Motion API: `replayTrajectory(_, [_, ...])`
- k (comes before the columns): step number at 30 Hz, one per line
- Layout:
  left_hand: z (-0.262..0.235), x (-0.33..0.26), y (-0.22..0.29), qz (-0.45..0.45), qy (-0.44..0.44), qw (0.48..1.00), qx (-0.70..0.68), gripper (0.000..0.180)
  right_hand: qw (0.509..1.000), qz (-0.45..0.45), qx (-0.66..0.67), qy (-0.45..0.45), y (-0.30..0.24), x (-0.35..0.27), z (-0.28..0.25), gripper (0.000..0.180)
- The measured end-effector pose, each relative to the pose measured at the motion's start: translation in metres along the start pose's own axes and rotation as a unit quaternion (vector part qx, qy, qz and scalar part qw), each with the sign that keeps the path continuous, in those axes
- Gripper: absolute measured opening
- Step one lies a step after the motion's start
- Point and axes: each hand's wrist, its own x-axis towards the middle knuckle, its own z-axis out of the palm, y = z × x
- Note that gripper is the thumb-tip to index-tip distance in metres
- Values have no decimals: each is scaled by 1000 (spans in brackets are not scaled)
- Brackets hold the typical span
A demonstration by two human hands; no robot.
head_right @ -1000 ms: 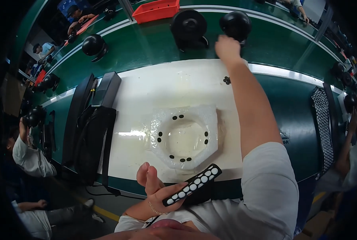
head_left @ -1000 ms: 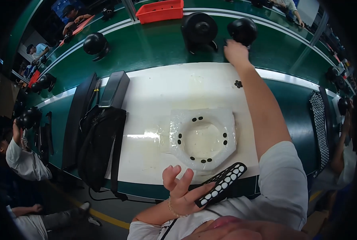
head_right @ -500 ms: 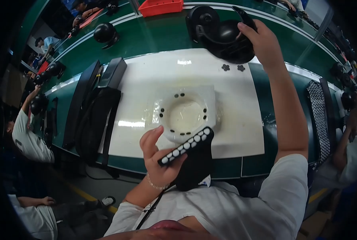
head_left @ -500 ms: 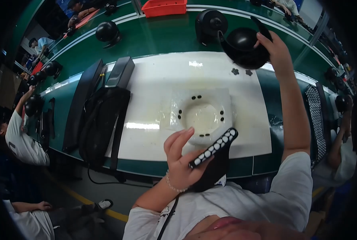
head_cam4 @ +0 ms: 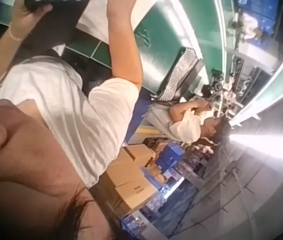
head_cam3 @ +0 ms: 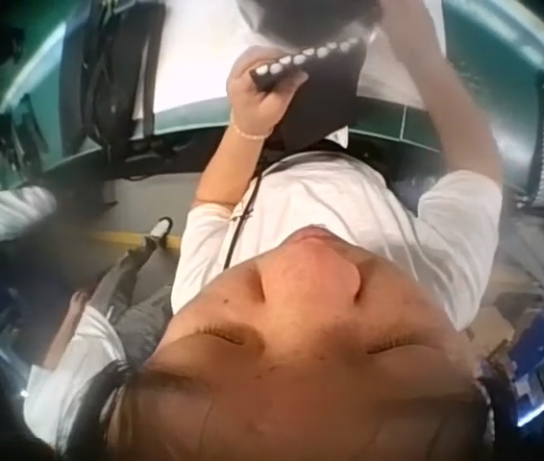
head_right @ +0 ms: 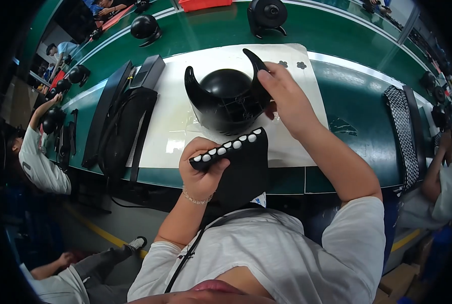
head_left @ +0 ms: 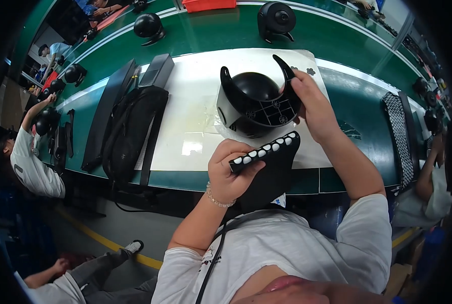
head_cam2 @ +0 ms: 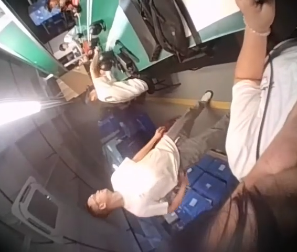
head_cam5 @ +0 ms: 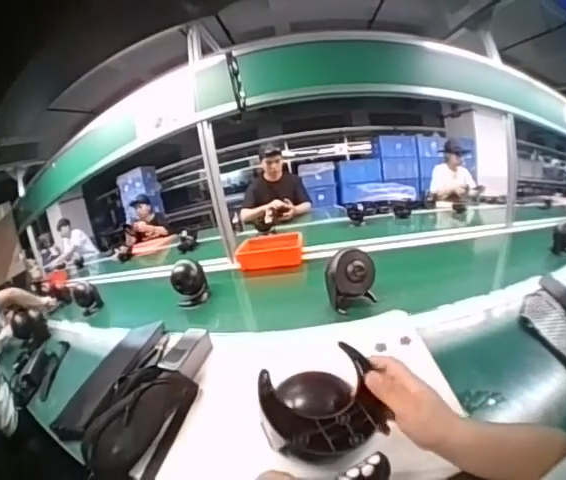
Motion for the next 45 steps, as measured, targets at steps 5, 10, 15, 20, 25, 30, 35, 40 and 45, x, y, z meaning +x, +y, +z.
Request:
replayTrajectory(5, [1,3,10,-99,-3,995,-32,22,898,-361,-240,-76,30,-31,-35,63])
replayTrajectory(10, [0,1,13,-173,11,982,-78,18,849,-403,-310,-144,13,-39,-13,47])
replayTrajectory(15, [6,11,14,-149,4,986,-75,19,915,-275,-264,-129,14,-50,-12,40])
replayTrajectory(20, [1,7,8,-129,-2,991,-45,18,966,-158,-144,-147,-1,-47,-17,35])
replayTrajectory(25, [2,7,5,-108,13,994,-17,16,926,-261,-246,-117,-1,-46,-19,26])
replayTrajectory(30, [0,7,4,-112,3,993,-26,17,748,-531,-395,-57,1,-39,-21,20])
replayTrajectory(35, [-1,7,4,-114,9,992,-44,18,772,-512,-367,-86,-1,-34,-21,22])
replayTrajectory(40, [-3,4,4,-111,-10,992,-61,25,833,-421,-333,-137,-3,-34,-20,26])
replayTrajectory(45, [-1,5,5,-106,4,993,-59,22,841,-391,-338,-158,-4,-37,-21,26])
